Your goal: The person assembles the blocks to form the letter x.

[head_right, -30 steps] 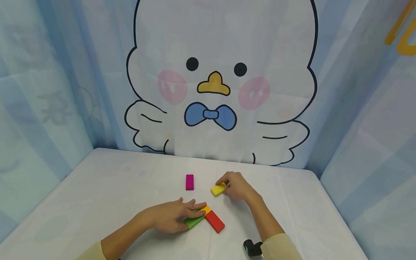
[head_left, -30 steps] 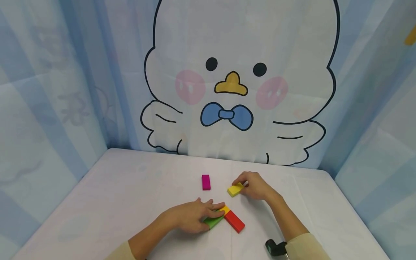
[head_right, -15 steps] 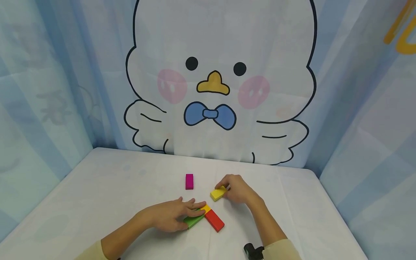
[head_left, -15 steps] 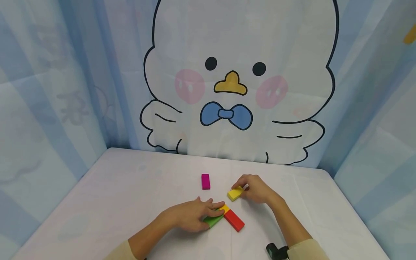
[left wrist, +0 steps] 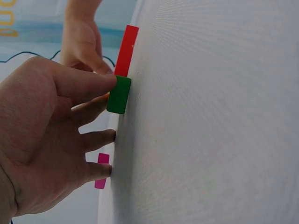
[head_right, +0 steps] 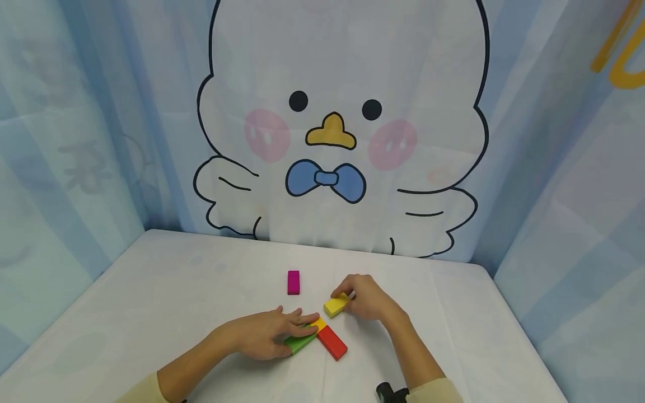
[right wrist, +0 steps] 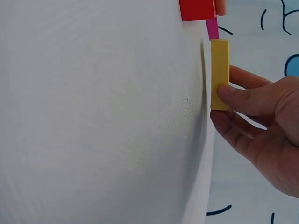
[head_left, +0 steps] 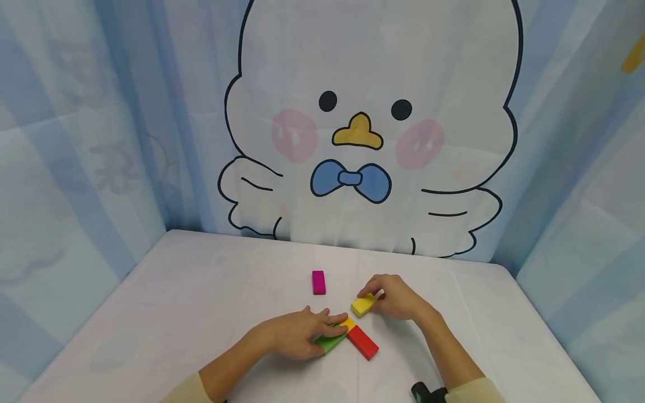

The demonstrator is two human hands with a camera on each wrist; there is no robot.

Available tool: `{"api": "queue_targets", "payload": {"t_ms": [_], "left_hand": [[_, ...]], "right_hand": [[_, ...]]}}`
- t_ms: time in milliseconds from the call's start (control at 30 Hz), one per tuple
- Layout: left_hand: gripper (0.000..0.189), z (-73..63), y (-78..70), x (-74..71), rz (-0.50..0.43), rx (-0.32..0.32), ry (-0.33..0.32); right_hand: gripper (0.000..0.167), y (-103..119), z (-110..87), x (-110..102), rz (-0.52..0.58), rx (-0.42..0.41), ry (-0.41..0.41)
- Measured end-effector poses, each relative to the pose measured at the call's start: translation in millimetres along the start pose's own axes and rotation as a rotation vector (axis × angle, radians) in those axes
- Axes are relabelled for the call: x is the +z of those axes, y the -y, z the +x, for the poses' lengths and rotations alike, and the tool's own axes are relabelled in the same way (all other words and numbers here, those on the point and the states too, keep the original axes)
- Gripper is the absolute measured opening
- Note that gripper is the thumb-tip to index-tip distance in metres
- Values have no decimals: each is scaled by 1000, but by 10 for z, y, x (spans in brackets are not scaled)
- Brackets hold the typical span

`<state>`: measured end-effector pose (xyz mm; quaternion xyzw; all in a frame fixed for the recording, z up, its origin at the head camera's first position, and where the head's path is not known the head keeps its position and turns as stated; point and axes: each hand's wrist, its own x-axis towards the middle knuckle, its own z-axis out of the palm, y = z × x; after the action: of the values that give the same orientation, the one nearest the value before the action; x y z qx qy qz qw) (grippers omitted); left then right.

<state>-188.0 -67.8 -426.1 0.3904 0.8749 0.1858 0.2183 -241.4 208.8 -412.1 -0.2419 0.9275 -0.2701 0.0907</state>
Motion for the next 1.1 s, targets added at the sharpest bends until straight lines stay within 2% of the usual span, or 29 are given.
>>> {"api": "queue_targets", "payload": {"t_ms": [700,1100], "left_hand": [[61,-7,17,22,8,21,-17],[61,1,6,10,9,-2,-14]], "right_hand": [[27,45,-80,59,9,-10,19],[27,72,-79,82,-10,-14,24]]}}
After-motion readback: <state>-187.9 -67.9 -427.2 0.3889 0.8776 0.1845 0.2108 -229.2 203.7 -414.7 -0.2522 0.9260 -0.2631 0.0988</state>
